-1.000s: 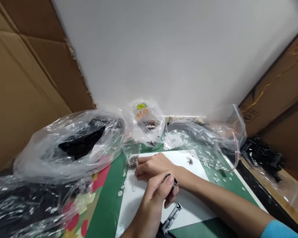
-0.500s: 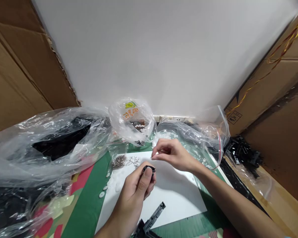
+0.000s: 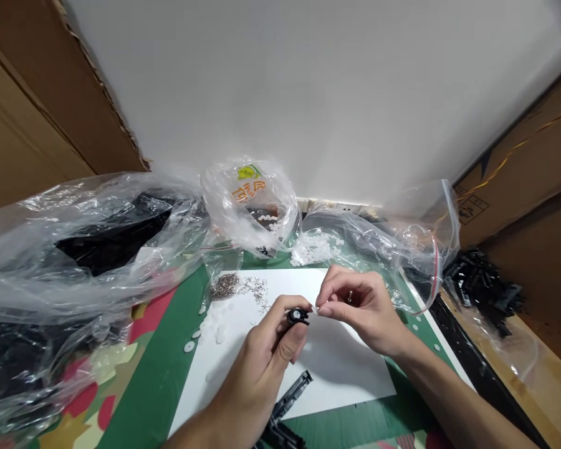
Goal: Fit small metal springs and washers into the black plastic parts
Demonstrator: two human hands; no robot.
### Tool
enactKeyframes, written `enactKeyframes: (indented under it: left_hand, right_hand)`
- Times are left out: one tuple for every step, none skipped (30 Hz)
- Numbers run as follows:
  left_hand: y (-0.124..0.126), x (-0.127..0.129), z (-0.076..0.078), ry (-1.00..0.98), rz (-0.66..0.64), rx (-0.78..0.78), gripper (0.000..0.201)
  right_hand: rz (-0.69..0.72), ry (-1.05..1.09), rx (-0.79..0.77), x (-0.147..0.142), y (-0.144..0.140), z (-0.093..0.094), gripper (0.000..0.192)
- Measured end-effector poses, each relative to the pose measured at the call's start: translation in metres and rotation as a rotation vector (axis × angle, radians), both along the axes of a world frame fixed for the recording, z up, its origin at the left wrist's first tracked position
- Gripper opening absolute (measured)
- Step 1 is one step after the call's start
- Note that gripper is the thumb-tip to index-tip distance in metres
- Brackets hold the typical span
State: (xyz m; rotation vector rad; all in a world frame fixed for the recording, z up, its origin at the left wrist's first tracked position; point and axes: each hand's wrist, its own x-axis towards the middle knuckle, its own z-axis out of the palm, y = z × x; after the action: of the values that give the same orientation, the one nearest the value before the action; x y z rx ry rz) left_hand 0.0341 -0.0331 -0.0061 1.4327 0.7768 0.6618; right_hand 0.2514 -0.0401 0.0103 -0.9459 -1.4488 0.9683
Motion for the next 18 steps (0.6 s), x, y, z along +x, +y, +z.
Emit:
enactKeyframes:
  left_hand:
    - [-0.001,0.000,-0.001,0.005,-0.015,-0.002,0.032]
    - [-0.002,-0.001,-0.003,0.006,-0.025,-0.008,0.031]
    - [-0.003,-0.001,-0.004,0.003,-0.030,-0.020,0.030]
    - [-0.003,-0.001,-0.006,-0.002,-0.030,-0.036,0.029]
    - [-0.004,-0.001,-0.007,-0.009,-0.028,-0.058,0.028]
    - [-0.004,-0.001,-0.009,-0.018,-0.026,-0.086,0.027]
    - [-0.005,-0.001,-0.010,-0.030,-0.025,-0.115,0.027]
    - [-0.005,-0.001,-0.011,-0.045,-0.027,-0.146,0.027]
    - [-0.005,-0.001,-0.011,-0.060,-0.031,-0.175,0.027]
    - [-0.005,-0.001,-0.011,-0.073,-0.032,-0.199,0.027]
    - [-0.005,-0.001,-0.011,-0.084,-0.033,-0.212,0.028]
    - [-0.005,-0.001,-0.010,-0.089,-0.030,-0.213,0.028]
    - [-0.006,-0.001,-0.009,-0.085,-0.026,-0.204,0.028]
    - [-0.006,-0.001,-0.008,-0.076,-0.020,-0.189,0.028]
    - [-0.007,0.000,-0.007,-0.068,-0.013,-0.170,0.029]
    - [-0.007,0.001,-0.005,-0.063,-0.004,-0.152,0.030]
    - [-0.007,0.002,-0.003,-0.058,-0.004,-0.140,0.032]
    - [-0.008,0.003,-0.001,-0.056,-0.006,-0.132,0.033]
  right_hand:
    - [-0.005,-0.008,-0.007,-0.001,-0.002,0.000,0.011]
    - [-0.011,-0.021,-0.012,-0.002,-0.004,0.001,0.012]
    - [-0.017,-0.036,-0.015,-0.003,-0.006,0.001,0.012]
    - [-0.020,-0.054,-0.013,-0.004,-0.008,0.000,0.012]
    - [-0.024,-0.077,-0.003,-0.006,-0.010,0.000,0.010]
    - [-0.032,-0.105,0.018,-0.007,-0.011,-0.001,0.008]
    - [-0.044,-0.140,0.053,-0.009,-0.013,-0.001,0.006]
    - [-0.058,-0.181,0.098,-0.010,-0.014,-0.002,0.005]
    - [-0.070,-0.228,0.152,-0.012,-0.015,-0.004,0.007]
    - [-0.080,-0.272,0.209,-0.012,-0.016,-0.005,0.012]
    - [-0.085,-0.313,0.260,-0.013,-0.016,-0.006,0.016]
    - [-0.087,-0.345,0.303,-0.013,-0.016,-0.006,0.019]
    - [-0.094,-0.372,0.334,-0.014,-0.016,-0.007,0.020]
    - [-0.108,-0.393,0.360,-0.014,-0.016,-0.007,0.020]
    - [-0.126,-0.414,0.387,-0.014,-0.016,-0.008,0.019]
    - [-0.146,-0.431,0.412,-0.014,-0.017,-0.008,0.018]
    - [-0.159,-0.446,0.435,-0.014,-0.017,-0.008,0.017]
    - [-0.165,-0.455,0.451,-0.014,-0.017,-0.007,0.017]
